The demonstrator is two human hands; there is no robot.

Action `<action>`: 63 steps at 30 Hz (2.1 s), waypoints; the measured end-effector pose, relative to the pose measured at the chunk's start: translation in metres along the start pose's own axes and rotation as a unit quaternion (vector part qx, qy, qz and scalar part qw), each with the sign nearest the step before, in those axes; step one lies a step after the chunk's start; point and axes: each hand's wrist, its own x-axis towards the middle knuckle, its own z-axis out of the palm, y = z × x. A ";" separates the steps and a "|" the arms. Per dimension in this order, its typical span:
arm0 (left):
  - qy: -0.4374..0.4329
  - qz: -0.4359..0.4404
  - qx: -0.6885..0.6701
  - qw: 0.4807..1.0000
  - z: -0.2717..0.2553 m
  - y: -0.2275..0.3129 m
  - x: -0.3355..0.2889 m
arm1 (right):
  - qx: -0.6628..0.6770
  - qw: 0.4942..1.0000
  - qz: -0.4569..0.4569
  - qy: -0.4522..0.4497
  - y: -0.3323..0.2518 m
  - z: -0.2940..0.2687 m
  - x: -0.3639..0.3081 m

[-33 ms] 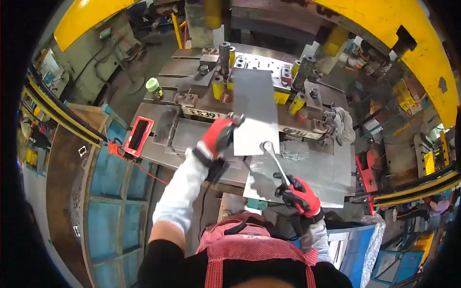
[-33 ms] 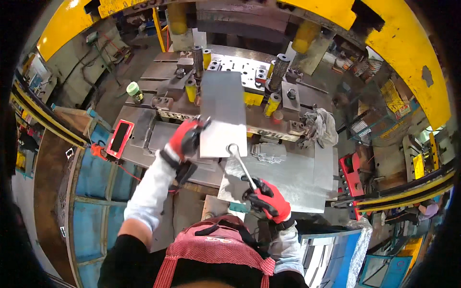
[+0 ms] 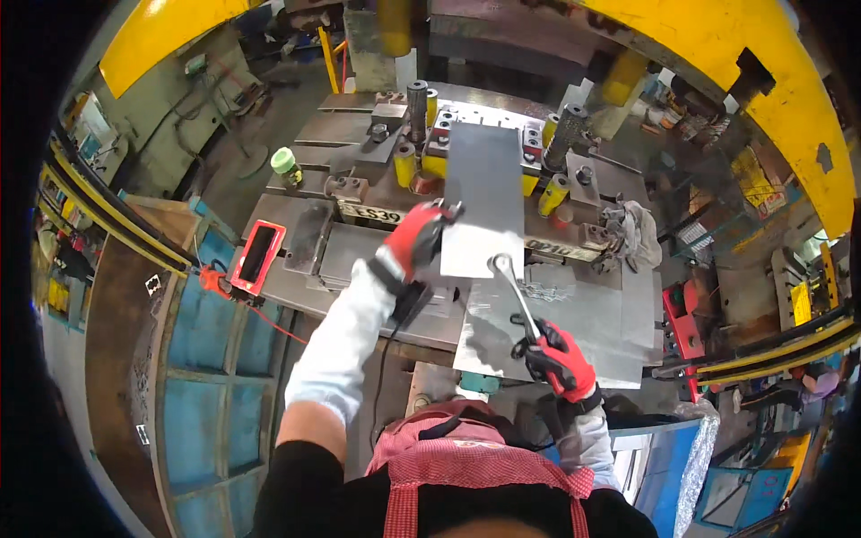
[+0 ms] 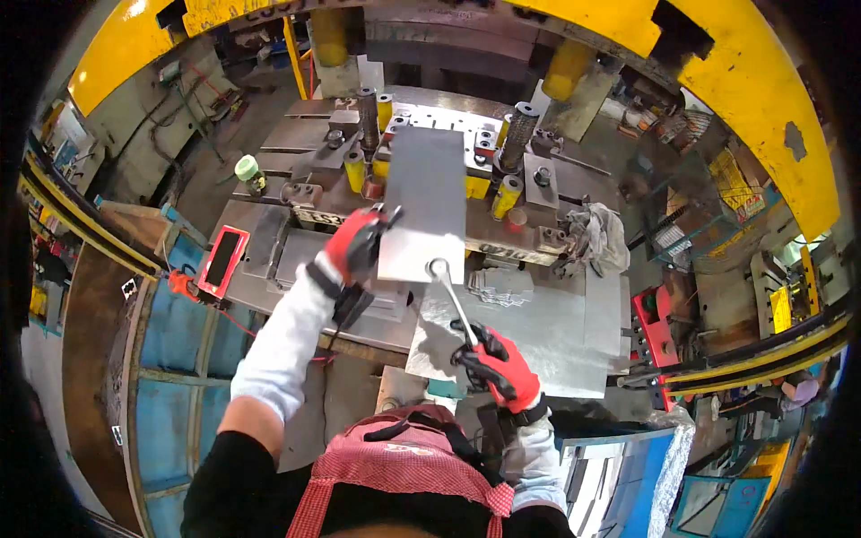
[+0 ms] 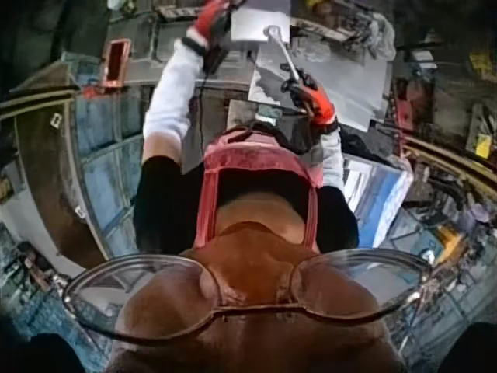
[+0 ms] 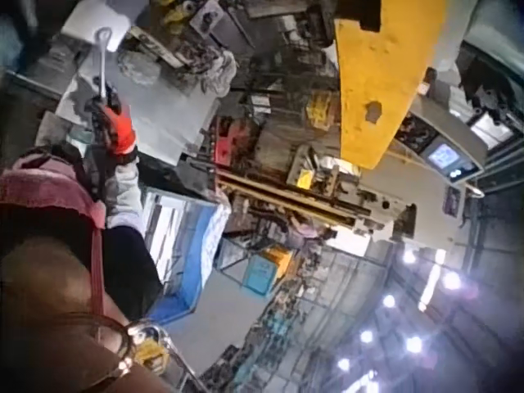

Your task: Operating a metal stamping press to process sheet metal parts and placing finished parts into a yellow bin.

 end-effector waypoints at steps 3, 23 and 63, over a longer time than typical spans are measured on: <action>-0.022 -0.203 -0.444 0.872 0.047 -0.077 0.027 | 0.036 0.999 -0.027 0.015 -0.013 0.002 0.028; 0.224 -0.418 -0.735 0.484 0.075 -0.007 0.017 | -0.028 0.998 -0.048 -0.014 -0.033 -0.035 0.087; 0.247 -0.437 -0.755 0.422 0.090 -0.023 0.017 | 0.274 0.849 -0.130 0.432 0.171 -0.101 0.014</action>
